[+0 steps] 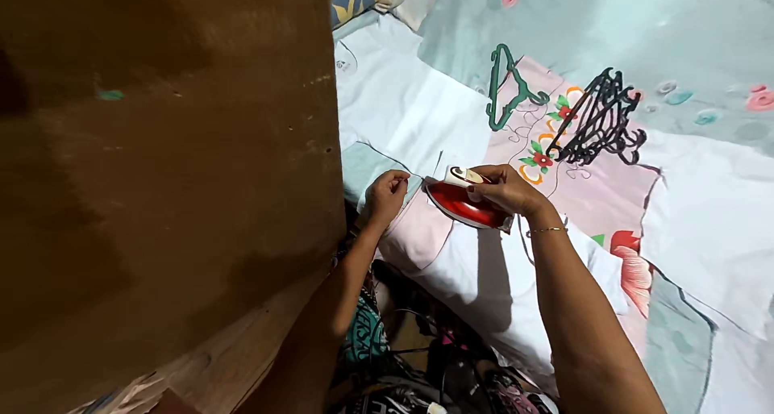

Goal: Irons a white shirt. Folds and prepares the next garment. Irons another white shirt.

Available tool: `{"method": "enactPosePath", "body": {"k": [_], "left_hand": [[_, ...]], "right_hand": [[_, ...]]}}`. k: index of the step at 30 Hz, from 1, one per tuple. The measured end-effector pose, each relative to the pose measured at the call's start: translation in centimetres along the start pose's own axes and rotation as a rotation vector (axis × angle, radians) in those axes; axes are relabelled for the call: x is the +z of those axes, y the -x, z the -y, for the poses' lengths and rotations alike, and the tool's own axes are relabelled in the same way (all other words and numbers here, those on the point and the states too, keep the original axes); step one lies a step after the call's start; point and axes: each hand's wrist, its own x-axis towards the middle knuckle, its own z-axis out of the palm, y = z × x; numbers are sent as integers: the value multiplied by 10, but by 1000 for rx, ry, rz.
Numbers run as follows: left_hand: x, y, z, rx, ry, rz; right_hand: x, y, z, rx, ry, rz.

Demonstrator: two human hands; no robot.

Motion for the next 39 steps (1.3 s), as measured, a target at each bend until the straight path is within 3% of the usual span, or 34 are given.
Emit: {"method": "enactPosePath", "body": {"k": [9,12,16,20,28,33,39], "left_hand": [[5,-8,6,-31,241,-17],[2,-8,4,-12,109,43],[6,-6,9,303,-219,240],[19,-8,3,488,-510,420],[33,-32,-8,944,-668,345],[40,-44,-22,1039,-634,276],[38,-39,-8,961,-625,244]], "right_hand": [[23,-8,15,-57,64,133],[15,23,8,9,119,63],[2,86,-36,35,90,-117],[2,126,-55,52,-22,-194],[14,122,-51,72,-5,-279],[25,111,-42,125,48,-303],[36,93,-28,113,108,-179]]}}
